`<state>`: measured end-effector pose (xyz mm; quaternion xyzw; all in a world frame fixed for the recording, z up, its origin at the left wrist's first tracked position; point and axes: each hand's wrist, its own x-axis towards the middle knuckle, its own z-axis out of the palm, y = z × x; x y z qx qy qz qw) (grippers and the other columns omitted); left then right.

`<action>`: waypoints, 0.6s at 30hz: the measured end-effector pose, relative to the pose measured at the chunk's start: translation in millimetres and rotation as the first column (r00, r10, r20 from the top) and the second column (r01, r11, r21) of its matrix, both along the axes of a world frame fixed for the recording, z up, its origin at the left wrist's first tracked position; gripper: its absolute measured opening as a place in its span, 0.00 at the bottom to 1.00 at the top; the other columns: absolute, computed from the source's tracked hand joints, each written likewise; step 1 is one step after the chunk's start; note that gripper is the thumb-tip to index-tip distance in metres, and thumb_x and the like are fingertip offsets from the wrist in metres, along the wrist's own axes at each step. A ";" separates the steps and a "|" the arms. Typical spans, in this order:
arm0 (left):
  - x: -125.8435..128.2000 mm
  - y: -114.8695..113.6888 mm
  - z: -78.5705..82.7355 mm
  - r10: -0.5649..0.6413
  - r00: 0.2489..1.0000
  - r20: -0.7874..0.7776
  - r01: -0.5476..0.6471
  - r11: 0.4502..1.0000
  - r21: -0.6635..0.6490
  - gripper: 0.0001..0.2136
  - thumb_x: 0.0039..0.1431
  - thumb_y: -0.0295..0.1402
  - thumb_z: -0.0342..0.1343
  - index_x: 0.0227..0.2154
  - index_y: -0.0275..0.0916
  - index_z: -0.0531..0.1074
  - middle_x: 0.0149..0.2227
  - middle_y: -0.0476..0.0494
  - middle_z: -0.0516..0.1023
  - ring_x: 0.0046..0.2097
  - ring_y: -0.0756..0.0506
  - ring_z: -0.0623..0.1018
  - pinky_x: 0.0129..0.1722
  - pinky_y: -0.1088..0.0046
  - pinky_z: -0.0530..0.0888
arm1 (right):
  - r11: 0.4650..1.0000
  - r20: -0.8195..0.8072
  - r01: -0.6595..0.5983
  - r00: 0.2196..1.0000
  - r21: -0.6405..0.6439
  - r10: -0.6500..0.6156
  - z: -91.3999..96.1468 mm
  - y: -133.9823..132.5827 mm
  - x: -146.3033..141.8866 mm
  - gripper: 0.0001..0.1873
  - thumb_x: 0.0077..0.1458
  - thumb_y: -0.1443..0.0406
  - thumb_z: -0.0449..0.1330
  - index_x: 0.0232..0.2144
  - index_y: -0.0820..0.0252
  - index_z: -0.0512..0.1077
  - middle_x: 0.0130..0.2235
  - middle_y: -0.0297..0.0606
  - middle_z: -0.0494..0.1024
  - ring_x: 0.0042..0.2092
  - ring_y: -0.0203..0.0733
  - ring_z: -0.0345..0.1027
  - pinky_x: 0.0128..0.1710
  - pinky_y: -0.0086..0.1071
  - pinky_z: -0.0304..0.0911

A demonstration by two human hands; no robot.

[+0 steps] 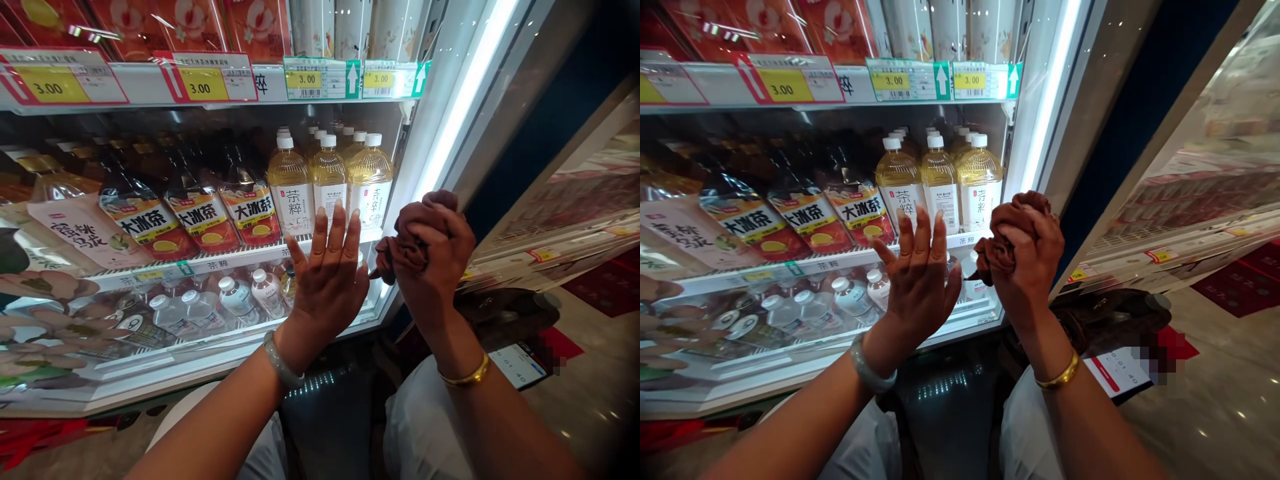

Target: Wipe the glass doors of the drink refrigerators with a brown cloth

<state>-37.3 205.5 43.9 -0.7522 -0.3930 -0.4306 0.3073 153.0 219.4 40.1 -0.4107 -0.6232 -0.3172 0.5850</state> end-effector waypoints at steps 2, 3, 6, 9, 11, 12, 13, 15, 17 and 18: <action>-2.5 -0.1 -0.3 0.008 1.000 0.009 -0.008 1.000 0.001 0.37 0.69 0.34 0.53 0.75 0.29 0.46 0.76 0.33 0.41 0.79 0.38 0.38 0.75 0.44 0.32 | 0.999 0.090 -0.052 0.995 -0.018 0.053 -1.1 -4.2 -15.5 0.20 0.58 0.60 0.70 0.51 0.52 0.73 0.62 0.44 0.70 0.65 0.57 0.66 0.68 0.61 0.62; -3.8 0.1 -0.9 0.013 1.000 0.014 -0.013 1.000 0.003 0.36 0.69 0.34 0.53 0.75 0.29 0.45 0.76 0.33 0.42 0.79 0.39 0.39 0.76 0.44 0.32 | 0.996 0.153 -0.085 0.984 -0.035 0.090 -2.3 -6.5 -22.3 0.19 0.58 0.61 0.70 0.51 0.51 0.74 0.61 0.43 0.71 0.66 0.56 0.66 0.68 0.60 0.63; -8.5 0.6 -2.3 0.017 1.000 0.017 -0.017 1.000 0.007 0.37 0.68 0.32 0.52 0.75 0.30 0.44 0.76 0.34 0.43 0.79 0.40 0.38 0.76 0.46 0.31 | 0.985 0.282 -0.159 0.944 -0.073 0.174 -5.3 -10.1 -28.4 0.16 0.58 0.64 0.70 0.48 0.50 0.74 0.58 0.38 0.75 0.66 0.52 0.65 0.69 0.56 0.64; -14.0 -0.1 -1.5 0.008 1.000 0.006 -0.008 1.000 -0.010 0.38 0.67 0.31 0.53 0.75 0.30 0.43 0.76 0.34 0.42 0.79 0.39 0.38 0.75 0.45 0.30 | 0.990 0.297 -0.135 0.945 -0.035 0.140 -3.5 -5.5 -13.1 0.14 0.56 0.64 0.71 0.44 0.50 0.76 0.55 0.37 0.76 0.64 0.50 0.68 0.68 0.54 0.64; -17.2 -1.3 0.4 0.000 1.000 0.006 0.000 1.000 -0.020 0.39 0.67 0.31 0.53 0.75 0.31 0.41 0.76 0.34 0.42 0.79 0.39 0.37 0.75 0.44 0.30 | 0.996 0.181 -0.088 0.980 0.019 0.083 0.6 -0.3 -2.9 0.14 0.55 0.63 0.71 0.44 0.51 0.76 0.56 0.39 0.75 0.62 0.53 0.69 0.65 0.55 0.66; -18.3 -1.9 1.4 -0.002 1.000 0.010 0.002 1.000 -0.026 0.40 0.67 0.30 0.53 0.76 0.31 0.40 0.76 0.34 0.42 0.78 0.39 0.37 0.75 0.44 0.30 | 0.997 0.087 -0.067 0.994 0.036 0.064 2.9 1.6 -1.3 0.15 0.55 0.62 0.71 0.44 0.52 0.76 0.57 0.41 0.74 0.62 0.54 0.69 0.64 0.56 0.67; -19.2 -2.4 2.2 -0.002 1.000 0.012 0.003 0.999 -0.032 0.40 0.67 0.30 0.53 0.76 0.32 0.39 0.76 0.34 0.43 0.78 0.39 0.37 0.75 0.43 0.29 | 0.997 0.007 -0.060 0.998 0.039 0.059 5.1 2.6 -2.7 0.16 0.55 0.61 0.71 0.46 0.52 0.76 0.58 0.42 0.73 0.62 0.55 0.69 0.64 0.58 0.67; -20.4 -3.4 3.0 0.002 1.000 0.012 -0.002 0.999 -0.037 0.39 0.67 0.30 0.52 0.76 0.31 0.39 0.76 0.33 0.44 0.78 0.39 0.37 0.75 0.43 0.30 | 0.995 -0.016 -0.095 0.995 0.019 0.096 8.1 1.3 -14.0 0.17 0.56 0.60 0.70 0.48 0.51 0.75 0.59 0.42 0.72 0.62 0.56 0.69 0.64 0.60 0.66; -21.9 -4.1 2.4 0.017 1.000 0.010 -0.016 1.000 -0.022 0.38 0.68 0.31 0.52 0.75 0.29 0.41 0.76 0.31 0.45 0.78 0.39 0.37 0.75 0.44 0.30 | 0.986 0.105 -0.165 0.981 -0.017 0.166 8.6 -3.0 -31.3 0.16 0.57 0.61 0.69 0.48 0.49 0.75 0.59 0.39 0.73 0.64 0.55 0.67 0.67 0.60 0.65; -23.4 -4.6 1.7 0.025 1.000 0.009 -0.025 1.000 -0.014 0.38 0.68 0.31 0.53 0.75 0.29 0.42 0.76 0.31 0.46 0.78 0.39 0.37 0.75 0.44 0.30 | 0.981 0.179 -0.192 0.964 -0.037 0.195 8.0 -5.3 -39.3 0.15 0.58 0.62 0.69 0.47 0.49 0.75 0.58 0.38 0.73 0.65 0.54 0.67 0.68 0.59 0.65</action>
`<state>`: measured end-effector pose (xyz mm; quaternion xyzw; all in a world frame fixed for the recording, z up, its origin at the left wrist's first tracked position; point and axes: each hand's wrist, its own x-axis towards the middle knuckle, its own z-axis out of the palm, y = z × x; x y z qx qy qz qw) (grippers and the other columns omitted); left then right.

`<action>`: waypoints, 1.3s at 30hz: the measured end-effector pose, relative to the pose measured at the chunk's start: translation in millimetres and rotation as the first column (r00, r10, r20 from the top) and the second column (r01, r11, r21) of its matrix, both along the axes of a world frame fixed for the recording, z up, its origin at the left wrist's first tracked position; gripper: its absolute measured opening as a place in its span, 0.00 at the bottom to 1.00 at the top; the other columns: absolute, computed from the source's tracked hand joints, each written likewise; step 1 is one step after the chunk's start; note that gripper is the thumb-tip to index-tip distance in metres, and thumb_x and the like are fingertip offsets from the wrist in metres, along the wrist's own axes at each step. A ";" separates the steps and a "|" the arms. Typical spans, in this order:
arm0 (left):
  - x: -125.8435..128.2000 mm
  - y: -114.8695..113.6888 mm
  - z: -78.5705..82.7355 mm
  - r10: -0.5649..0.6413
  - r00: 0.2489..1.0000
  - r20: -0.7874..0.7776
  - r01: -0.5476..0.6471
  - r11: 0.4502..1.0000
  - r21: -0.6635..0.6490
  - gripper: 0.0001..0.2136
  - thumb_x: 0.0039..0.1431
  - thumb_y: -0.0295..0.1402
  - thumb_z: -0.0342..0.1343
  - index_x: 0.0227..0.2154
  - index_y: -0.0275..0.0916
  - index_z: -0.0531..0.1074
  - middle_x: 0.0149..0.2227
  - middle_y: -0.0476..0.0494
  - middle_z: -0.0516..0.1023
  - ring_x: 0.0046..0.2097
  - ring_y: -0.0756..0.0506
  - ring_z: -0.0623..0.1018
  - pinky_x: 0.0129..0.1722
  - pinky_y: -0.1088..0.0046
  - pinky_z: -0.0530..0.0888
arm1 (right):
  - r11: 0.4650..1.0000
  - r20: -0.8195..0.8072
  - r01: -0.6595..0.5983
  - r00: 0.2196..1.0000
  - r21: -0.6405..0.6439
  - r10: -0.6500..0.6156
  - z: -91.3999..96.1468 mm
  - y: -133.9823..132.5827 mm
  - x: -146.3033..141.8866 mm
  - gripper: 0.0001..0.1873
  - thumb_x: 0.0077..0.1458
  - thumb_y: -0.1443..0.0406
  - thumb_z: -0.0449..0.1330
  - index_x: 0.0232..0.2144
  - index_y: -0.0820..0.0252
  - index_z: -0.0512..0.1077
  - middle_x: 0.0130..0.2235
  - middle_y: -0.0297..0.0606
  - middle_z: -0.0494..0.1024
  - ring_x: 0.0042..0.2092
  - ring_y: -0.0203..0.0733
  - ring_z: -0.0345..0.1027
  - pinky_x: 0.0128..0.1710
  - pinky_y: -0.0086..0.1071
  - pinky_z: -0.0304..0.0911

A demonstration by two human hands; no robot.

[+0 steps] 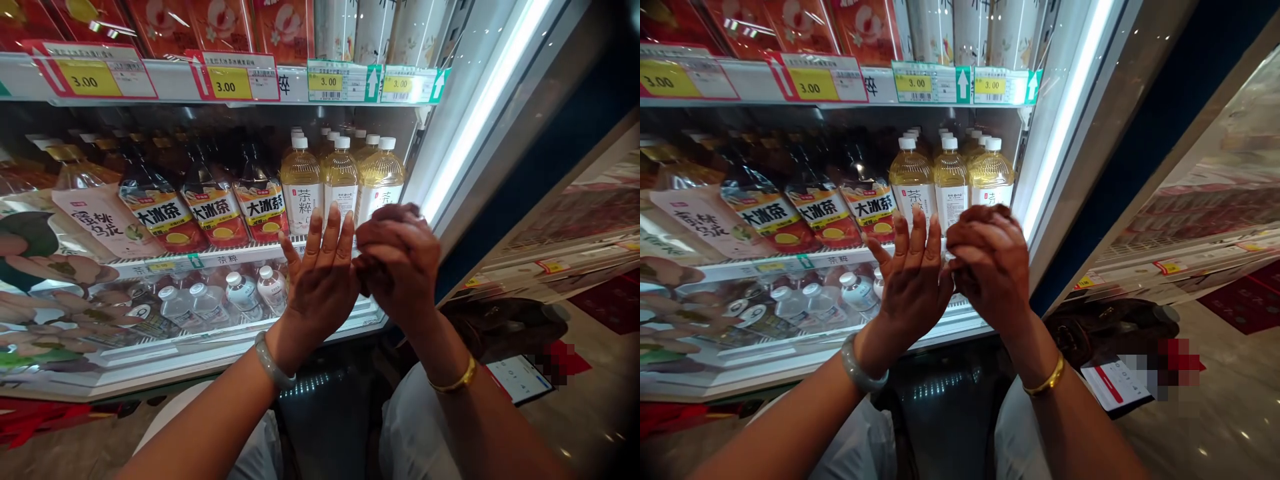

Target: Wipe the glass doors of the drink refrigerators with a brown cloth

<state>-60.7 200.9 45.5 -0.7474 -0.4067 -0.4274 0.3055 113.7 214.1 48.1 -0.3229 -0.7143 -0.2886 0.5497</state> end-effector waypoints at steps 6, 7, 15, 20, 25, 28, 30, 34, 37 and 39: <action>-20.4 -6.6 -5.3 0.036 0.999 -0.002 -0.036 0.997 -0.069 0.40 0.66 0.27 0.52 0.76 0.31 0.39 0.76 0.30 0.45 0.78 0.38 0.35 0.74 0.42 0.28 | 1.000 0.129 -0.028 0.991 0.010 0.026 -1.4 -0.4 0.1 0.15 0.56 0.65 0.70 0.45 0.46 0.75 0.55 0.33 0.76 0.64 0.49 0.68 0.69 0.53 0.65; -24.0 -7.9 -6.0 0.042 0.999 -0.003 -0.042 0.995 -0.087 0.41 0.66 0.27 0.52 0.76 0.31 0.38 0.76 0.30 0.45 0.78 0.38 0.34 0.74 0.42 0.27 | 1.000 0.086 -0.011 0.996 0.020 0.009 0.4 1.4 4.4 0.14 0.56 0.65 0.70 0.45 0.47 0.75 0.56 0.34 0.76 0.64 0.51 0.68 0.68 0.54 0.65; -39.6 -7.9 -9.3 0.035 0.999 -0.016 -0.036 0.997 -0.067 0.39 0.67 0.29 0.51 0.76 0.30 0.39 0.76 0.27 0.47 0.78 0.37 0.33 0.74 0.42 0.27 | 0.999 -0.045 0.016 0.999 0.039 -0.014 5.2 -3.4 -38.3 0.13 0.60 0.61 0.67 0.47 0.49 0.74 0.58 0.40 0.73 0.65 0.55 0.66 0.68 0.59 0.65; -50.5 -9.1 -3.4 0.019 1.000 -0.023 -0.021 0.996 -0.090 0.40 0.68 0.30 0.52 0.76 0.32 0.38 0.77 0.29 0.41 0.78 0.36 0.35 0.75 0.44 0.32 | 0.997 0.136 -0.069 0.989 0.015 0.067 0.8 -7.8 -48.9 0.10 0.61 0.63 0.66 0.45 0.47 0.75 0.54 0.34 0.78 0.63 0.47 0.69 0.69 0.52 0.66; -55.3 -15.3 3.4 0.038 0.999 0.010 -0.037 0.991 -0.132 0.41 0.66 0.27 0.51 0.76 0.34 0.35 0.77 0.31 0.41 0.78 0.34 0.36 0.74 0.40 0.32 | 0.999 -0.113 0.006 0.994 0.050 -0.001 17.1 0.6 -29.2 0.14 0.56 0.63 0.69 0.45 0.50 0.75 0.56 0.40 0.75 0.60 0.57 0.71 0.63 0.59 0.68; -56.5 -15.9 2.7 0.036 0.999 0.011 -0.034 0.988 -0.150 0.41 0.67 0.28 0.51 0.76 0.36 0.34 0.78 0.32 0.42 0.78 0.34 0.37 0.75 0.40 0.32 | 0.998 -0.177 0.046 0.983 0.043 -0.038 17.3 -1.3 -42.5 0.16 0.56 0.62 0.68 0.47 0.51 0.75 0.58 0.43 0.73 0.62 0.59 0.69 0.64 0.60 0.66; -57.4 -15.3 1.3 0.031 0.999 0.010 -0.030 0.989 -0.142 0.40 0.68 0.30 0.50 0.76 0.35 0.35 0.77 0.31 0.42 0.78 0.34 0.37 0.75 0.41 0.31 | 0.999 -0.075 0.008 0.997 0.034 -0.005 10.6 -6.0 -58.0 0.14 0.57 0.62 0.68 0.46 0.50 0.75 0.58 0.41 0.73 0.63 0.57 0.68 0.67 0.59 0.65; -57.9 -14.8 0.8 0.027 0.999 0.018 -0.025 0.992 -0.123 0.38 0.70 0.31 0.49 0.76 0.34 0.36 0.77 0.30 0.44 0.79 0.34 0.37 0.74 0.40 0.31 | 0.996 0.125 -0.084 0.989 0.002 0.083 -2.5 -11.6 -68.5 0.11 0.59 0.65 0.67 0.45 0.49 0.75 0.54 0.35 0.77 0.62 0.50 0.69 0.69 0.53 0.66; -55.2 -16.3 2.7 0.026 0.999 0.022 -0.023 0.989 -0.143 0.39 0.68 0.28 0.49 0.76 0.35 0.37 0.77 0.30 0.47 0.79 0.35 0.38 0.74 0.40 0.31 | 0.995 0.101 -0.097 0.990 0.003 0.096 1.2 -7.4 -50.0 0.12 0.58 0.64 0.68 0.44 0.47 0.75 0.53 0.33 0.78 0.60 0.49 0.71 0.67 0.52 0.68; -52.7 -17.2 4.0 0.020 0.999 0.027 -0.016 0.989 -0.147 0.40 0.67 0.27 0.49 0.76 0.35 0.36 0.77 0.30 0.48 0.79 0.35 0.38 0.74 0.39 0.32 | 0.998 0.011 -0.055 0.998 0.016 0.055 8.1 -3.9 -37.2 0.12 0.57 0.63 0.69 0.43 0.48 0.75 0.53 0.35 0.77 0.60 0.52 0.71 0.65 0.55 0.68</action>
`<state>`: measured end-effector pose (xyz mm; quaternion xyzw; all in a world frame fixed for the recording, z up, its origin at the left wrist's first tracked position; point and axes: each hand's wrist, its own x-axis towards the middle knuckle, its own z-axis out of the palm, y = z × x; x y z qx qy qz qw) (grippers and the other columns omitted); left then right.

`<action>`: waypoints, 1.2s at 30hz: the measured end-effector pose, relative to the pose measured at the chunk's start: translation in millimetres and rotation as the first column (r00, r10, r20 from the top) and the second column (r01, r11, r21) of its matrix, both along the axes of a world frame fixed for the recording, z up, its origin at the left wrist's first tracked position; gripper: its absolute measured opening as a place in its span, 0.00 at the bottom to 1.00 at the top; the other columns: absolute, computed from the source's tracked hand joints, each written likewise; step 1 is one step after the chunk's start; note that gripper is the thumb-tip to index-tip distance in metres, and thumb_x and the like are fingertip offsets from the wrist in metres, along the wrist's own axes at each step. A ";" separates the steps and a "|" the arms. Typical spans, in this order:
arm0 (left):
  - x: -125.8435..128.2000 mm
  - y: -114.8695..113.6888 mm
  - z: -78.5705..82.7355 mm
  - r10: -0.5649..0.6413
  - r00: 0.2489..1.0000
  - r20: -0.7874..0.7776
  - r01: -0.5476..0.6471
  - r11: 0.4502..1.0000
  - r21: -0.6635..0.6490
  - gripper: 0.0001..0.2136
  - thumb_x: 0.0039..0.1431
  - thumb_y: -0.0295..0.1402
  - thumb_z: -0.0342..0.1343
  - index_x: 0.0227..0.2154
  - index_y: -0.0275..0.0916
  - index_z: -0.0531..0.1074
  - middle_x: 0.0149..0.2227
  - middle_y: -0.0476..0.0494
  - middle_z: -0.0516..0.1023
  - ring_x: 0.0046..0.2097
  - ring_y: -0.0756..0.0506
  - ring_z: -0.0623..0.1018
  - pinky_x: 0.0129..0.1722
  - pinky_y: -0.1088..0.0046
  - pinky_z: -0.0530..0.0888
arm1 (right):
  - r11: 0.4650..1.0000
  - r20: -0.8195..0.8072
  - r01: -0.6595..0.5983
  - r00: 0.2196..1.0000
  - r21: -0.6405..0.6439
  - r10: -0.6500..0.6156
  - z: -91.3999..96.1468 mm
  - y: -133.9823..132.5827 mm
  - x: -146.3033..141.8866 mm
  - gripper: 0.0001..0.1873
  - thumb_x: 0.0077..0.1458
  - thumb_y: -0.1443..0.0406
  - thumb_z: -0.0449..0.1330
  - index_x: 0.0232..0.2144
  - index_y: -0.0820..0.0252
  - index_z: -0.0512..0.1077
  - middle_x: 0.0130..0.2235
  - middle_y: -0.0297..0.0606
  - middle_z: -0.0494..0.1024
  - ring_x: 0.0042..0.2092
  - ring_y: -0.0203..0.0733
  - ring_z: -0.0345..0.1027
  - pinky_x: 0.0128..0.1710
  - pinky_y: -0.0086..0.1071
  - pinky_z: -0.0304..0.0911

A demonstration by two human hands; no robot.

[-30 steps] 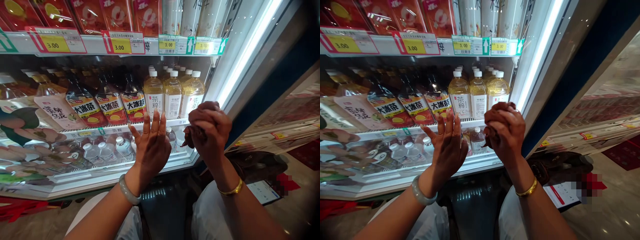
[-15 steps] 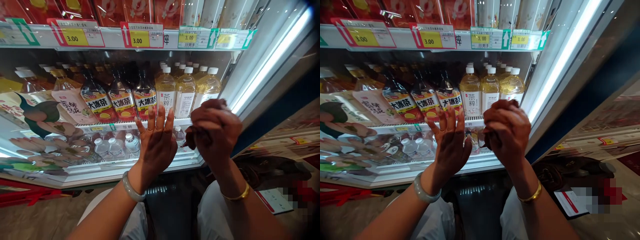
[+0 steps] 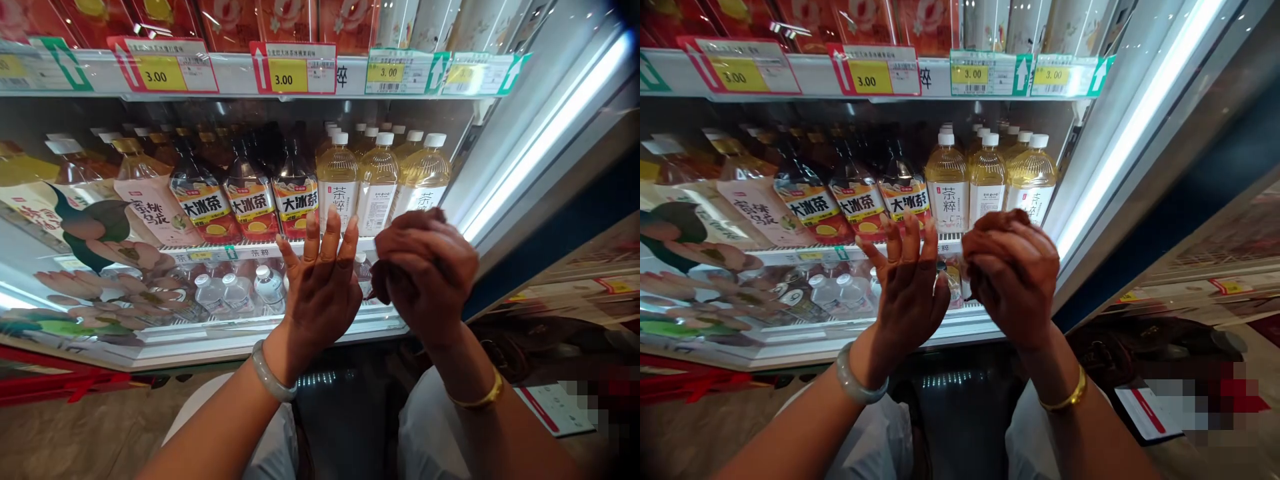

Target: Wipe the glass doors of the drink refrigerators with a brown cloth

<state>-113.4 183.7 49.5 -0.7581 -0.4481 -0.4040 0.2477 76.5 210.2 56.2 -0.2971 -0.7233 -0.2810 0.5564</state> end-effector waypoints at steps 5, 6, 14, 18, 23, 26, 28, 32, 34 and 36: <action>2.0 1.3 -1.3 -0.002 1.000 -0.021 0.002 1.000 0.016 0.40 0.67 0.28 0.50 0.76 0.34 0.36 0.77 0.30 0.44 0.78 0.36 0.34 0.74 0.41 0.29 | 0.994 -0.147 0.102 0.984 -0.033 -0.106 2.3 -4.0 -9.0 0.13 0.59 0.60 0.67 0.47 0.49 0.75 0.58 0.40 0.73 0.64 0.58 0.67 0.66 0.60 0.65; 1.4 2.4 -2.2 -0.001 1.000 -0.025 0.001 1.000 0.021 0.40 0.68 0.28 0.50 0.76 0.33 0.36 0.77 0.30 0.44 0.78 0.37 0.33 0.74 0.42 0.29 | 0.996 -0.095 0.088 0.991 -0.036 -0.091 -1.0 -6.1 -15.3 0.13 0.60 0.60 0.67 0.47 0.48 0.75 0.58 0.39 0.74 0.64 0.56 0.67 0.67 0.59 0.66; -8.6 8.2 -6.5 0.016 0.999 -0.042 -0.013 0.997 0.074 0.41 0.66 0.28 0.51 0.76 0.33 0.37 0.78 0.32 0.39 0.78 0.37 0.31 0.74 0.43 0.27 | 1.000 0.040 -0.022 0.999 -0.003 0.022 -8.9 -1.0 -3.8 0.13 0.57 0.63 0.70 0.45 0.48 0.76 0.55 0.35 0.76 0.62 0.52 0.69 0.68 0.57 0.65; -13.8 5.5 -6.5 0.019 0.999 -0.035 -0.017 0.999 0.041 0.42 0.65 0.27 0.51 0.76 0.35 0.35 0.77 0.34 0.38 0.78 0.36 0.32 0.73 0.42 0.26 | 0.998 -0.187 0.064 0.980 -0.023 -0.067 -1.4 1.7 -2.3 0.12 0.59 0.60 0.67 0.46 0.49 0.76 0.59 0.40 0.72 0.62 0.60 0.69 0.65 0.65 0.63; -15.9 4.8 -6.3 0.027 0.999 -0.040 -0.025 0.998 0.051 0.40 0.68 0.30 0.51 0.76 0.33 0.37 0.77 0.31 0.39 0.78 0.36 0.32 0.73 0.42 0.25 | 1.000 0.059 -0.005 0.998 -0.025 0.006 -11.2 -9.1 -32.9 0.12 0.60 0.63 0.68 0.46 0.49 0.75 0.57 0.37 0.76 0.64 0.53 0.68 0.70 0.57 0.63; -15.3 5.6 -5.9 0.018 0.999 -0.039 -0.016 0.998 0.059 0.39 0.68 0.31 0.50 0.76 0.33 0.37 0.78 0.31 0.37 0.78 0.35 0.32 0.73 0.41 0.26 | 0.998 0.174 -0.043 0.983 -0.046 0.050 -13.6 -10.9 -32.9 0.12 0.61 0.65 0.67 0.47 0.49 0.75 0.56 0.34 0.77 0.65 0.47 0.67 0.72 0.53 0.62; -14.4 5.6 -5.5 0.018 0.999 -0.038 -0.016 0.998 0.066 0.39 0.67 0.29 0.50 0.76 0.32 0.38 0.78 0.33 0.34 0.78 0.35 0.32 0.73 0.41 0.26 | 0.999 0.144 -0.035 0.989 -0.037 0.040 -9.7 -8.0 -21.7 0.12 0.60 0.64 0.68 0.46 0.49 0.76 0.56 0.34 0.77 0.64 0.48 0.68 0.72 0.54 0.61; -10.7 3.7 -5.8 0.024 0.999 -0.036 -0.022 0.997 0.073 0.41 0.64 0.25 0.50 0.76 0.32 0.38 0.78 0.35 0.33 0.78 0.36 0.31 0.74 0.43 0.27 | 0.999 -0.075 0.034 0.997 -0.018 -0.036 0.7 -0.6 0.9 0.11 0.58 0.61 0.69 0.44 0.51 0.77 0.58 0.37 0.74 0.63 0.57 0.69 0.68 0.60 0.62; -7.9 2.5 -7.3 0.020 0.999 -0.037 -0.018 0.999 0.045 0.41 0.65 0.27 0.51 0.76 0.32 0.39 0.78 0.33 0.36 0.78 0.36 0.32 0.74 0.42 0.28 | 0.997 -0.137 0.072 0.988 -0.032 -0.076 0.4 -0.6 0.5 0.12 0.59 0.60 0.68 0.46 0.52 0.77 0.59 0.39 0.73 0.63 0.60 0.68 0.67 0.63 0.62; -4.9 1.8 -9.3 0.019 0.999 -0.035 -0.019 1.000 0.018 0.40 0.66 0.28 0.52 0.76 0.33 0.39 0.77 0.32 0.41 0.78 0.36 0.34 0.74 0.42 0.28 | 0.997 -0.102 0.068 0.992 -0.028 -0.070 -4.9 -3.4 -7.6 0.12 0.60 0.59 0.67 0.46 0.51 0.77 0.59 0.40 0.73 0.64 0.59 0.68 0.67 0.63 0.63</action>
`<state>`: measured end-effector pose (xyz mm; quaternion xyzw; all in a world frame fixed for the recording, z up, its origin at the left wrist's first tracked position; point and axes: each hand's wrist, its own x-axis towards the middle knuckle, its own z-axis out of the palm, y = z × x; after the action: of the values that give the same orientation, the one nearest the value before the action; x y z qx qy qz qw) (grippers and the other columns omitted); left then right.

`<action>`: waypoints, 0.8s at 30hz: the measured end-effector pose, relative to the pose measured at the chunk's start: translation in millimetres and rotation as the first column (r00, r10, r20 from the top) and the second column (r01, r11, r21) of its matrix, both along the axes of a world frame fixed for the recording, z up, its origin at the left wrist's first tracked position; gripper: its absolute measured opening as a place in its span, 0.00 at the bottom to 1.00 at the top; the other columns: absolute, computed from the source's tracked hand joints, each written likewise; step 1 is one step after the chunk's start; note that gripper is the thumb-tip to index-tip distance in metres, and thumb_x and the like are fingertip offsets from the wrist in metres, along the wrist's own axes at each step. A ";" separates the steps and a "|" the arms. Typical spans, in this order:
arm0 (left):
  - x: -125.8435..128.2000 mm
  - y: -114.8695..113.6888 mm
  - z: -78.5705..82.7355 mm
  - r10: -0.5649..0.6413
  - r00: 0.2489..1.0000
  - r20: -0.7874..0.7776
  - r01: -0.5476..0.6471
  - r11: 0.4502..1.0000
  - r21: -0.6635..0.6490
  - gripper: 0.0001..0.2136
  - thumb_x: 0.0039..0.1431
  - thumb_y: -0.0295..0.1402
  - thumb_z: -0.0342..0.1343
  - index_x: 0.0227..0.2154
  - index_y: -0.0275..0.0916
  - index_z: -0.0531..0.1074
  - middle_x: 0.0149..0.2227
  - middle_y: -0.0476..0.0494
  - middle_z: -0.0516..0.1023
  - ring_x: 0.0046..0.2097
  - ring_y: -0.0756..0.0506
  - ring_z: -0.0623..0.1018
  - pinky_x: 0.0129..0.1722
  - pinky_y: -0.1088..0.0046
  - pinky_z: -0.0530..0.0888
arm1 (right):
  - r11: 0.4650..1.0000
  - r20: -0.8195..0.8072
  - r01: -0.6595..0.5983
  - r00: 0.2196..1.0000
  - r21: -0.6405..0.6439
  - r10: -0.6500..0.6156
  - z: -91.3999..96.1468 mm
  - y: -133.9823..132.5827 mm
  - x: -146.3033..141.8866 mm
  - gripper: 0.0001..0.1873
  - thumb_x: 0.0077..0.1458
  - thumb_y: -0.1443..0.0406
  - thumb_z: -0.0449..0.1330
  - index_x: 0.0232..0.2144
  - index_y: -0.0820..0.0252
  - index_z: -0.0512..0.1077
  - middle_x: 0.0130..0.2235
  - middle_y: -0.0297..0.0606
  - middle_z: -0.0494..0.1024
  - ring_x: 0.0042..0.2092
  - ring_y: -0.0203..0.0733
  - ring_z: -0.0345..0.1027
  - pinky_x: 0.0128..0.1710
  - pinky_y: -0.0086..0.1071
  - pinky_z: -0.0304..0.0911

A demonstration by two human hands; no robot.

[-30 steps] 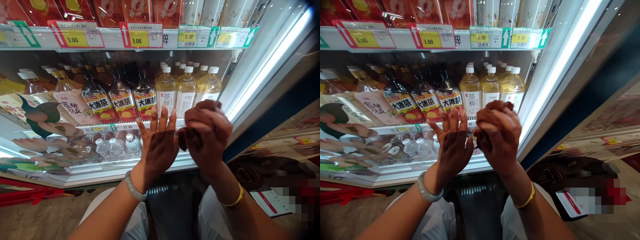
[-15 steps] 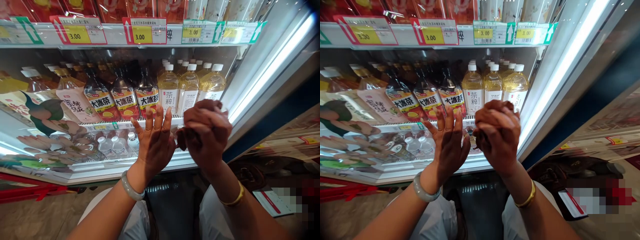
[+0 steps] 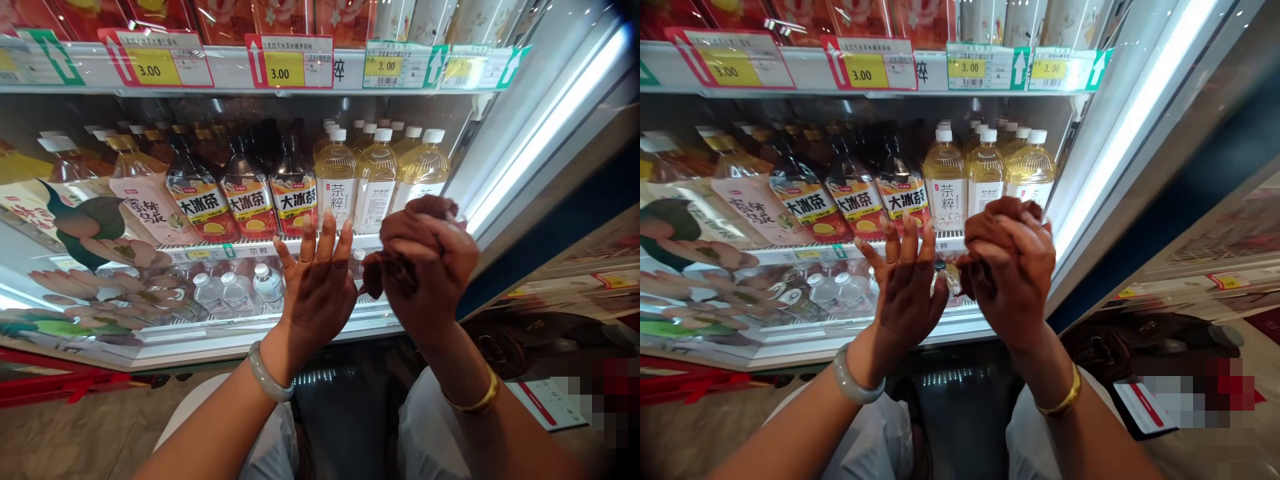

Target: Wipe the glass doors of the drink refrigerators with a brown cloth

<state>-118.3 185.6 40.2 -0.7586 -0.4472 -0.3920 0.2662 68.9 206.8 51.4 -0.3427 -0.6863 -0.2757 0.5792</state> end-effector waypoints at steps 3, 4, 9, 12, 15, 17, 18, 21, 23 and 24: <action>3.4 0.1 -2.0 -0.007 1.000 0.000 0.007 1.000 -0.004 0.40 0.68 0.30 0.52 0.76 0.35 0.38 0.77 0.32 0.45 0.79 0.38 0.35 0.74 0.43 0.28 | 0.998 0.183 -0.068 0.981 -0.001 0.067 -11.0 -5.1 -11.9 0.11 0.61 0.62 0.67 0.46 0.51 0.76 0.56 0.38 0.76 0.64 0.53 0.67 0.69 0.58 0.64; 4.2 0.3 -2.2 -0.010 1.000 0.000 0.010 1.000 -0.003 0.40 0.68 0.30 0.52 0.76 0.35 0.38 0.77 0.32 0.46 0.79 0.38 0.35 0.74 0.43 0.28 | 0.996 0.235 -0.088 0.968 -0.008 0.088 -13.4 -5.8 -12.0 0.11 0.61 0.63 0.67 0.46 0.51 0.76 0.56 0.37 0.77 0.64 0.51 0.68 0.70 0.56 0.63; 8.6 1.0 -1.4 -0.014 1.000 0.012 0.015 1.000 -0.011 0.41 0.65 0.26 0.51 0.76 0.35 0.36 0.78 0.34 0.42 0.78 0.35 0.35 0.74 0.42 0.27 | 0.999 0.136 -0.033 0.990 0.008 0.032 -8.2 1.6 21.0 0.14 0.58 0.63 0.70 0.46 0.50 0.77 0.58 0.36 0.76 0.65 0.53 0.68 0.70 0.57 0.61; 12.3 0.8 -2.5 -0.024 1.000 0.013 0.024 1.000 -0.003 0.42 0.63 0.25 0.50 0.76 0.35 0.38 0.78 0.35 0.41 0.78 0.36 0.35 0.74 0.43 0.27 | 0.998 -0.040 0.062 0.997 0.030 -0.061 -2.2 6.4 36.7 0.19 0.55 0.61 0.71 0.49 0.52 0.76 0.61 0.43 0.73 0.63 0.60 0.68 0.65 0.63 0.64; 15.2 0.4 -3.9 -0.023 1.000 -0.002 0.023 1.000 -0.008 0.40 0.65 0.26 0.50 0.76 0.34 0.40 0.77 0.34 0.43 0.79 0.38 0.35 0.75 0.45 0.27 | 0.999 -0.029 0.037 0.999 0.007 -0.037 -4.6 3.2 26.5 0.17 0.57 0.61 0.69 0.49 0.53 0.76 0.61 0.43 0.72 0.64 0.59 0.67 0.66 0.61 0.64; 15.8 0.6 -4.2 -0.023 1.000 -0.008 0.023 1.000 -0.009 0.39 0.67 0.29 0.51 0.76 0.34 0.40 0.77 0.33 0.43 0.78 0.38 0.35 0.75 0.46 0.28 | 0.999 0.091 -0.028 0.995 -0.021 0.029 -9.0 -1.6 12.2 0.13 0.59 0.62 0.68 0.47 0.52 0.76 0.59 0.39 0.74 0.65 0.54 0.66 0.69 0.58 0.62; 15.6 0.9 -4.1 -0.024 1.000 -0.007 0.024 1.000 -0.006 0.39 0.67 0.30 0.51 0.76 0.34 0.40 0.77 0.33 0.43 0.78 0.38 0.35 0.75 0.46 0.27 | 0.998 0.165 -0.056 0.985 -0.025 0.060 -10.8 -3.6 6.4 0.12 0.59 0.63 0.68 0.46 0.51 0.77 0.58 0.38 0.75 0.65 0.52 0.66 0.70 0.56 0.62; 13.9 2.1 -3.5 -0.028 1.000 -0.007 0.028 1.000 0.002 0.40 0.67 0.30 0.51 0.76 0.34 0.38 0.77 0.33 0.43 0.78 0.38 0.34 0.74 0.46 0.26 | 0.994 0.301 -0.104 0.948 -0.027 0.107 -10.6 -4.7 4.6 0.10 0.59 0.64 0.69 0.44 0.52 0.77 0.56 0.35 0.77 0.64 0.49 0.67 0.72 0.54 0.61; 12.6 2.6 -3.2 -0.026 1.000 -0.007 0.026 1.000 -0.009 0.41 0.65 0.28 0.52 0.76 0.34 0.37 0.78 0.33 0.42 0.78 0.37 0.33 0.74 0.45 0.26 | 0.996 0.256 -0.083 0.963 -0.014 0.084 -6.1 -1.3 16.2 0.10 0.59 0.64 0.69 0.43 0.51 0.77 0.57 0.35 0.77 0.64 0.50 0.68 0.71 0.55 0.62; 12.2 2.7 -3.2 -0.023 1.000 -0.007 0.023 1.000 -0.015 0.42 0.64 0.28 0.52 0.76 0.34 0.37 0.78 0.33 0.42 0.78 0.37 0.33 0.74 0.45 0.27 | 0.998 0.200 -0.060 0.978 -0.005 0.060 -3.4 0.9 23.4 0.10 0.58 0.63 0.69 0.43 0.50 0.77 0.57 0.35 0.76 0.64 0.52 0.68 0.70 0.56 0.62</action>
<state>-106.1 188.3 37.0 -0.7669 -0.4406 -0.3890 0.2578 92.3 207.7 47.9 -0.2923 -0.7510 -0.2916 0.5153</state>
